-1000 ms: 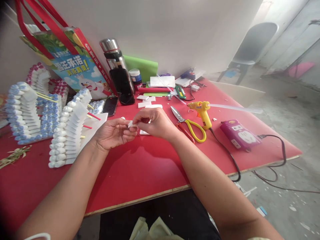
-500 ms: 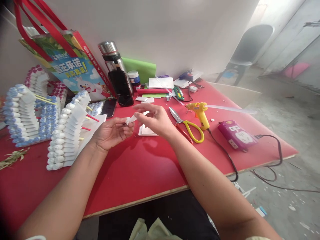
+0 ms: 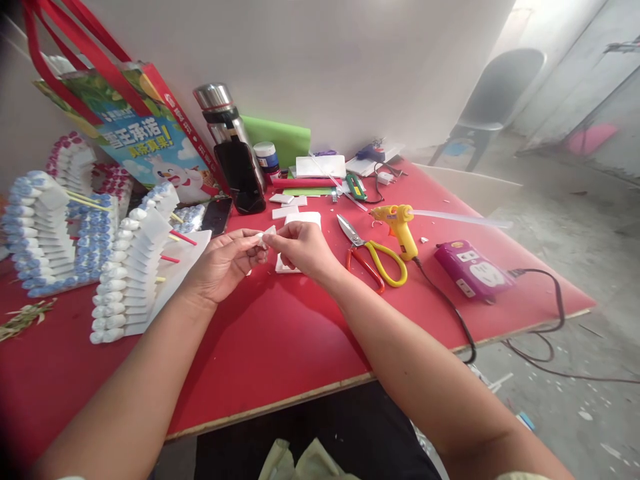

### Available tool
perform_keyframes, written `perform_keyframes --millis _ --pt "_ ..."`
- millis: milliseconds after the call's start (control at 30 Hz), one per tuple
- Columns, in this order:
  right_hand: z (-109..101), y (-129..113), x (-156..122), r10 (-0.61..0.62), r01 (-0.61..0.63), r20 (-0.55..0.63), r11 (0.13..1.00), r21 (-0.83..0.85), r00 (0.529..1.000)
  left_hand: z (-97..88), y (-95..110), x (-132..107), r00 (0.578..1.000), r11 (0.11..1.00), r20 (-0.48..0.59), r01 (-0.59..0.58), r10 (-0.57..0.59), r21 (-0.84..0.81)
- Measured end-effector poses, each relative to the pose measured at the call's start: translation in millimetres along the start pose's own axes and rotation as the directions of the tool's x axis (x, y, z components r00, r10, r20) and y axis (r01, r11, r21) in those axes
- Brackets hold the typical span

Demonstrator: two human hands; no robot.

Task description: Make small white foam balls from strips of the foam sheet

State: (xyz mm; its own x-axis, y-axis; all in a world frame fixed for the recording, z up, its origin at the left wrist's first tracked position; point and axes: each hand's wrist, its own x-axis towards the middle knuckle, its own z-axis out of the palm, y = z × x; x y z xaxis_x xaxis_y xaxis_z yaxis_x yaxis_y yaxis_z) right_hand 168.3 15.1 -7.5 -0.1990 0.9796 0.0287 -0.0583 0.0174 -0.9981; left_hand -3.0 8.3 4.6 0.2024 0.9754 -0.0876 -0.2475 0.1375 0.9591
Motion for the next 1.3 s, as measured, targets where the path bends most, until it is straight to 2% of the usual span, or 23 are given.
perform_keyframes --millis 133,233,300,367,433,567,733,833,933,1000,1200,1267,1300 --pt "-1 -2 -1 -0.029 0.028 -0.007 0.997 -0.069 1.0 0.5 -1 -1 0.999 0.995 0.009 -0.049 0.049 0.083" --pt "0 -2 -2 -0.176 0.16 -0.056 0.963 -0.217 0.983 0.1 -2 0 0.998 0.992 -0.004 -0.063 0.064 0.106" --pt "0 -1 -3 -0.338 0.298 -0.055 0.885 -0.359 0.939 0.0 -3 0 0.996 0.99 -0.021 -0.081 0.084 0.116" --pt "-1 1 -3 -0.481 0.419 -0.012 0.776 -0.471 0.877 0.0 -3 -1 0.994 0.985 -0.02 -0.107 0.11 0.135" --pt "-2 1 -4 -0.562 0.5 0.046 0.691 -0.522 0.826 -0.2 -2 -2 0.991 0.978 -0.005 -0.129 0.132 0.163" --pt "-6 -1 -4 -0.604 0.568 0.134 0.62 -0.541 0.786 -2.5 2 -4 0.992 0.962 0.015 -0.125 0.125 0.244" --pt "-8 -2 -5 -0.58 0.568 0.202 0.566 -0.597 0.789 -7.4 -2 -2 0.992 0.956 0.046 -0.129 0.121 0.263" --pt "-7 -4 -6 -0.57 0.524 0.143 0.59 -0.614 0.809 -7.8 -8 1 0.989 0.962 0.057 -0.148 0.138 0.23" --pt "-7 -6 -5 -0.512 0.433 0.026 0.697 -0.571 0.859 -4.9 -12 2 0.988 0.965 0.082 -0.145 0.13 0.221" --pt "-6 -7 -5 -0.441 0.378 0.009 0.759 -0.53 0.897 -1.8 -12 2 0.989 0.971 0.108 -0.122 0.102 0.204" --pt "-4 -9 -4 -0.297 0.246 -0.08 0.889 -0.386 0.951 6.5 -9 -2 0.991 0.999 0.135 -0.029 0.024 0.041" --pt "-8 -18 -6 -0.236 0.184 -0.097 0.907 -0.379 0.967 7.0 -8 -3 0.989 1.0 0.144 0.014 -0.011 -0.019" --pt "-12 -25 -10 -0.229 0.158 -0.115 0.888 -0.432 0.967 6.7 -8 -3 0.988 0.998 0.15 0.04 -0.033 -0.05"
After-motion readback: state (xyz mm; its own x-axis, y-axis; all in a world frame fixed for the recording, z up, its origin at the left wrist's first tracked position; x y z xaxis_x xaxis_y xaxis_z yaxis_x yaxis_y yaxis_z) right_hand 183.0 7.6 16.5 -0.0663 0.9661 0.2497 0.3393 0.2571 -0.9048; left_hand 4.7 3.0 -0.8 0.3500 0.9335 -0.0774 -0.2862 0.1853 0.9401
